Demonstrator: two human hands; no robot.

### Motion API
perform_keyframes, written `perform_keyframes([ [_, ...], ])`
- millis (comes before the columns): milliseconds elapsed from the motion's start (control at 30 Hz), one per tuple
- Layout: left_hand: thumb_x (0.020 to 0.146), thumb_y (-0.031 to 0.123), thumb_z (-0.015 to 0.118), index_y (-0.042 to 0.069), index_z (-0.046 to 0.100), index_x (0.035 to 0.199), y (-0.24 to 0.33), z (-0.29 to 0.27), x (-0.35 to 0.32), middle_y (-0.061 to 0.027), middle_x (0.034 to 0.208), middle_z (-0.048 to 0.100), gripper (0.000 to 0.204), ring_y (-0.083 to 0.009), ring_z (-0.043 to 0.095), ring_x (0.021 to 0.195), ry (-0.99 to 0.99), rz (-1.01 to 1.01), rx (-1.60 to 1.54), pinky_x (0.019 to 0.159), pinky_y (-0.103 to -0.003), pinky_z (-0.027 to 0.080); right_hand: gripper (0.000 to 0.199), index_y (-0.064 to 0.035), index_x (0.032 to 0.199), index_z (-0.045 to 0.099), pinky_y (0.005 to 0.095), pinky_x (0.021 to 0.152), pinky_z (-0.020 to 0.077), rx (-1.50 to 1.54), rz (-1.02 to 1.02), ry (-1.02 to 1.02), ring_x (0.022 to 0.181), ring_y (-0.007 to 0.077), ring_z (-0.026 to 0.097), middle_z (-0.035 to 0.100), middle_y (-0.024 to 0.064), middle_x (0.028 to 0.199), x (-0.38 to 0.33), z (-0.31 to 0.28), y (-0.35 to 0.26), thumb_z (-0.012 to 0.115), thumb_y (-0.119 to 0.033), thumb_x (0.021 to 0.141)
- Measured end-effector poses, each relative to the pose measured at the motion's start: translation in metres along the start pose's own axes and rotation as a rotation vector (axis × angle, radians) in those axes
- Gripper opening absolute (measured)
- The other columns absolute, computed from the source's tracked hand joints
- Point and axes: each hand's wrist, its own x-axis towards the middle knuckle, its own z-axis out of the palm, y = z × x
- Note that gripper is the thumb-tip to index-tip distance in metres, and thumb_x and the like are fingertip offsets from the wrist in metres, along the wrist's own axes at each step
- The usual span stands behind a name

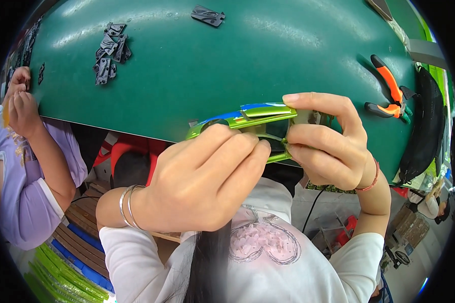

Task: The person assembles toy car bodies by fitting black plastic pieces into the car shells by hand, then places a completed car shell into a tray and takes another one.

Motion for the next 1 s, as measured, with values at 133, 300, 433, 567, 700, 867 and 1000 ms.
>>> perform_keyframes([
  [133,0.066,0.002,0.071,-0.012,0.074,0.104,0.001,-0.001,-0.001,-0.0205,0.096,0.075,0.040,-0.0299,0.072,0.078,-0.032,0.022,0.021,0.063,-0.035,0.059,0.019,-0.0006,0.068,0.061,0.0396,0.066,0.0602,-0.009,-0.017,0.014,0.104,0.0423,0.073,0.071,0.0102,0.091,-0.002,0.001,0.000,0.069,-0.014,0.058],
  [300,0.065,0.004,0.070,-0.013,0.074,0.104,0.001,-0.002,-0.001,-0.0213,0.095,0.075,0.042,-0.0308,0.073,0.080,-0.058,0.026,0.004,0.064,-0.035,0.059,0.019,-0.0007,0.068,0.062,0.0384,0.063,0.0586,-0.025,-0.005,0.018,0.103,0.0413,0.073,0.071,0.0092,0.091,-0.002,0.002,-0.001,0.069,-0.016,0.059],
  [433,0.062,0.005,0.069,-0.013,0.074,0.102,0.001,-0.002,-0.001,-0.0213,0.094,0.074,0.045,-0.0314,0.074,0.081,-0.070,0.054,0.009,0.066,-0.035,0.060,0.021,0.0008,0.072,0.065,0.0375,0.061,0.0570,-0.053,-0.036,0.002,0.100,0.0377,0.072,0.073,0.0136,0.097,-0.003,0.001,-0.001,0.070,-0.016,0.061],
  [567,0.058,0.009,0.067,-0.011,0.076,0.099,0.008,-0.002,-0.002,-0.0201,0.095,0.076,0.047,-0.0299,0.075,0.084,-0.058,0.050,0.070,0.069,-0.033,0.061,0.027,0.0036,0.085,0.072,0.0370,0.062,0.0562,-0.042,-0.016,-0.038,0.083,0.0294,0.067,0.072,0.0307,0.113,-0.004,-0.003,-0.002,0.072,-0.016,0.065],
  [700,0.057,0.011,0.066,-0.008,0.078,0.097,0.001,0.006,-0.008,-0.0149,0.094,0.075,0.045,-0.0234,0.071,0.080,0.003,0.097,0.156,0.062,-0.028,0.054,0.027,0.0025,0.085,0.072,0.0367,0.063,0.0559,-0.017,0.030,-0.057,0.079,0.0283,0.064,0.072,0.0294,0.115,-0.003,-0.004,-0.010,0.072,-0.016,0.066],
  [867,0.056,0.012,0.063,-0.007,0.078,0.097,-0.001,0.010,-0.014,-0.0119,0.092,0.072,0.048,-0.0191,0.066,0.075,0.068,0.161,0.221,0.053,-0.024,0.045,0.017,0.0019,0.077,0.070,0.0466,0.066,0.0553,0.060,0.106,-0.093,0.111,0.0447,0.067,0.074,0.0146,0.097,-0.007,-0.005,-0.015,0.078,-0.007,0.065],
  [1000,0.065,0.005,0.071,-0.008,0.077,0.104,0.009,-0.006,-0.010,-0.0173,0.098,0.077,0.041,-0.0276,0.074,0.082,-0.084,-0.043,0.064,0.069,-0.033,0.060,0.026,0.0015,0.087,0.073,0.0362,0.065,0.0555,-0.001,0.022,-0.055,0.077,0.0267,0.064,0.071,0.0286,0.120,-0.006,-0.002,-0.005,0.072,-0.016,0.068],
])
